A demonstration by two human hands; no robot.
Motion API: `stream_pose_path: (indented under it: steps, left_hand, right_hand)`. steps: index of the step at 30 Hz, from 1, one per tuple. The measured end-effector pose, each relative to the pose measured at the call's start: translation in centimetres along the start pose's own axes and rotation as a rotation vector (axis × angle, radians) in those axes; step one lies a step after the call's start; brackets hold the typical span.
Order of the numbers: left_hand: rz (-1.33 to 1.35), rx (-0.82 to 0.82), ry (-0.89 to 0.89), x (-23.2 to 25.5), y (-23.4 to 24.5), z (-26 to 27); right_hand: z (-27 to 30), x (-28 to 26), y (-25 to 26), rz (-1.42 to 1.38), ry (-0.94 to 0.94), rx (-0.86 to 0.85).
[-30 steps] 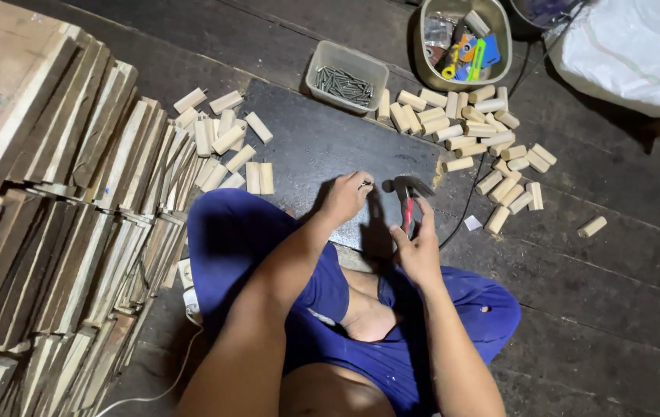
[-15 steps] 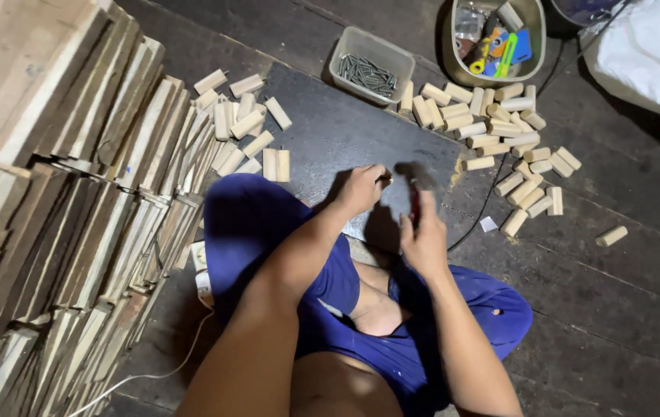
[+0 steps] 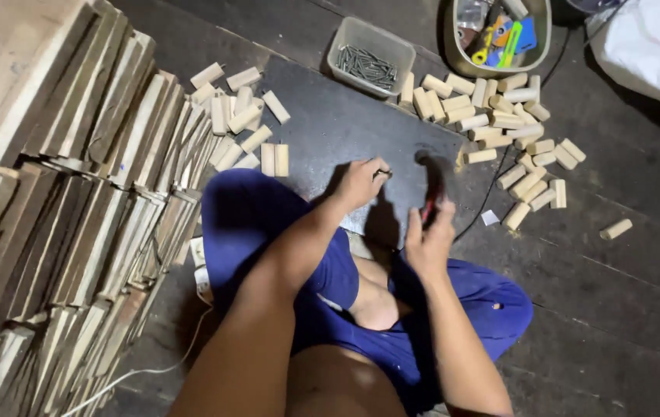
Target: Hammering nails into small wooden blocks to assemble components while sitting on the floor.
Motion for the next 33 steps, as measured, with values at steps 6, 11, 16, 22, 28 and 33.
stream_pose_path:
  steps: [6,11,16,22,28,33]
  left_hand:
    - [-0.011,0.043,-0.032,1.2,1.8,-1.1]
    - [-0.036,0.033,0.055,-0.3,0.9,-0.9]
    - [-0.022,0.083,-0.118,1.0,0.7,-0.4]
    - [-0.021,0.089,-0.111,-0.3,-1.6,-0.5]
    - [0.128,0.020,0.055,0.5,-0.6,-1.3]
    - [0.052,-0.038,0.064,1.5,0.0,-1.0]
  right_hand:
    - [-1.6,-1.9,0.4,-0.033,0.021,-0.033]
    - [-1.0,-1.4,-0.3,-0.022,-0.044,-0.179]
    - [0.0,-2.0,1.2,-0.061,0.066,-0.015]
    - [2.4,1.0,-1.1,-0.151,0.020,-0.032]
    - [3.6,3.8,-2.8,-0.149,0.022,-0.006]
    - [2.9,4.2,-2.0,-0.125,-0.023,-0.010]
Point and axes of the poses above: each hand's wrist, its own z-axis away from the middle knuckle, its own y-axis out of the back of the hand, x = y × z, the point moved 1 cm from there along -z, towards the middle knuckle, and after that the axes turned 6 degrees about -x, right-handed, at the moved point
